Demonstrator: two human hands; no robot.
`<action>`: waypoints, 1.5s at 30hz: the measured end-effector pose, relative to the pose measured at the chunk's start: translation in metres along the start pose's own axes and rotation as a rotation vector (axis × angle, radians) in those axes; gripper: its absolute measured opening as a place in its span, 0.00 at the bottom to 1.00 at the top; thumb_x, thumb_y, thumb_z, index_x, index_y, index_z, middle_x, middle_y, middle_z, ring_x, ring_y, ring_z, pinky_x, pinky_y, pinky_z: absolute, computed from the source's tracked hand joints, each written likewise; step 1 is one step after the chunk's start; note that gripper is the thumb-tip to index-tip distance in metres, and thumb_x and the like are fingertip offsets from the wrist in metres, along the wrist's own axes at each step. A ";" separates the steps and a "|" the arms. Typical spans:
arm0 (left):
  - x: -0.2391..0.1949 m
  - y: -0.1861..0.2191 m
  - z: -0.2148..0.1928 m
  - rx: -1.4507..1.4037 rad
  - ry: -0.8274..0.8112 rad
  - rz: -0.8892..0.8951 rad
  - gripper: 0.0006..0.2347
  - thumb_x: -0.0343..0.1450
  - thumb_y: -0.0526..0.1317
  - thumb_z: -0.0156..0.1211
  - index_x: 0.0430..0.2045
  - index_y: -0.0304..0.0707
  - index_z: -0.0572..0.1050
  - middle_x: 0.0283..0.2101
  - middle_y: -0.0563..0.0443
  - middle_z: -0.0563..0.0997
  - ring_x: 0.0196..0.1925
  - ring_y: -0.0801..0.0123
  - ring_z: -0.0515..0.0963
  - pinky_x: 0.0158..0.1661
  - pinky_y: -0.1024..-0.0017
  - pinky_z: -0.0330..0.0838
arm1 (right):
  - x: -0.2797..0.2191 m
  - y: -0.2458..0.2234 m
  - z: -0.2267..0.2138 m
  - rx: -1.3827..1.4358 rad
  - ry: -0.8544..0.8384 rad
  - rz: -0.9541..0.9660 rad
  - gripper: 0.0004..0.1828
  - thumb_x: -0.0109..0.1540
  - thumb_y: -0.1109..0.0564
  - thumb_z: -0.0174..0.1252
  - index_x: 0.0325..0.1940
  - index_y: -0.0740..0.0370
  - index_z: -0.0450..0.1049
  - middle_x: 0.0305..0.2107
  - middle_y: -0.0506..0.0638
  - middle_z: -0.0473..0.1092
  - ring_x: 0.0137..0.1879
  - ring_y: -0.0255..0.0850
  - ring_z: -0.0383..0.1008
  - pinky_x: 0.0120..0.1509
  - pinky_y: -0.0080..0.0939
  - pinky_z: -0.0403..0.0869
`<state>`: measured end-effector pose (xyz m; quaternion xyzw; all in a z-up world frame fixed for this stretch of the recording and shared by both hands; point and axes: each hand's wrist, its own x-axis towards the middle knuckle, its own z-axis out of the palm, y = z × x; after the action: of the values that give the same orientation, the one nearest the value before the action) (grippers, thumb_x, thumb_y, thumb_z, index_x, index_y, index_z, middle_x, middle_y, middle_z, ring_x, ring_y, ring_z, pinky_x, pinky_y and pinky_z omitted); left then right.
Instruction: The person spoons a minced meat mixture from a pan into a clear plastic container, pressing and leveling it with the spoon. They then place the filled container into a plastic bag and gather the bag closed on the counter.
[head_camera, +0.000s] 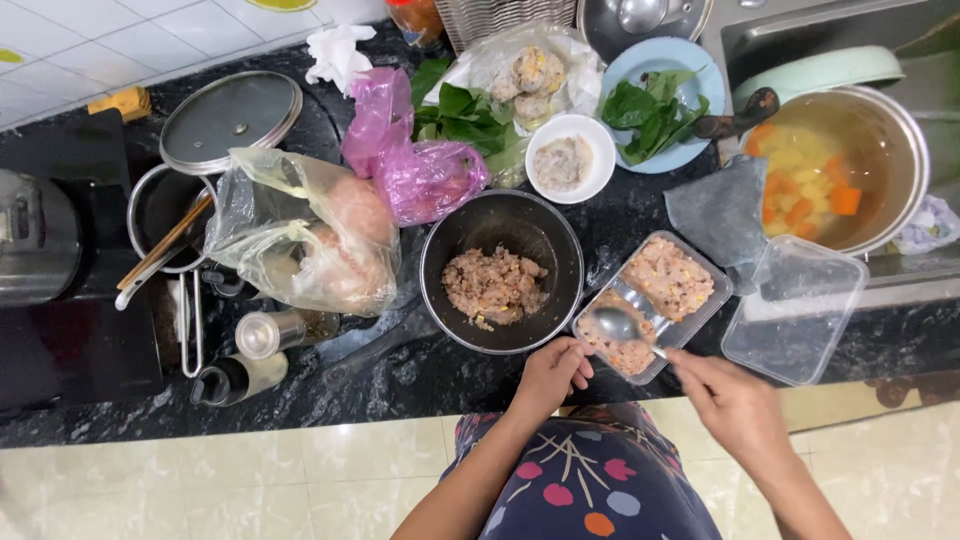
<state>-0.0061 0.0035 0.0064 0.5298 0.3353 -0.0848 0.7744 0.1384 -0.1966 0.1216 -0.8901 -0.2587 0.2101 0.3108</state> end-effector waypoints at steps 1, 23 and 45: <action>0.002 0.001 0.001 0.001 -0.004 0.005 0.11 0.78 0.41 0.48 0.42 0.36 0.78 0.30 0.56 0.79 0.27 0.80 0.75 0.27 0.81 0.67 | -0.004 0.009 0.003 -0.002 0.006 -0.001 0.13 0.60 0.55 0.63 0.49 0.51 0.83 0.39 0.48 0.81 0.38 0.39 0.82 0.41 0.37 0.78; 0.004 0.015 0.017 -0.042 0.046 -0.015 0.27 0.77 0.40 0.46 0.74 0.41 0.49 0.32 0.49 0.82 0.27 0.76 0.78 0.28 0.78 0.72 | -0.014 -0.010 -0.071 -0.429 0.135 0.029 0.13 0.63 0.51 0.61 0.52 0.44 0.82 0.32 0.47 0.76 0.34 0.43 0.77 0.35 0.40 0.73; 0.010 -0.002 0.020 -0.131 -0.011 0.014 0.29 0.79 0.39 0.44 0.77 0.42 0.43 0.37 0.45 0.82 0.31 0.72 0.81 0.32 0.77 0.75 | 0.035 -0.029 -0.019 -0.476 0.078 -0.255 0.19 0.58 0.58 0.61 0.53 0.45 0.80 0.28 0.49 0.70 0.27 0.48 0.75 0.27 0.49 0.72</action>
<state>0.0090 -0.0126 0.0027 0.4800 0.3320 -0.0601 0.8098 0.1659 -0.1652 0.1466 -0.9057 -0.3988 0.0682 0.1267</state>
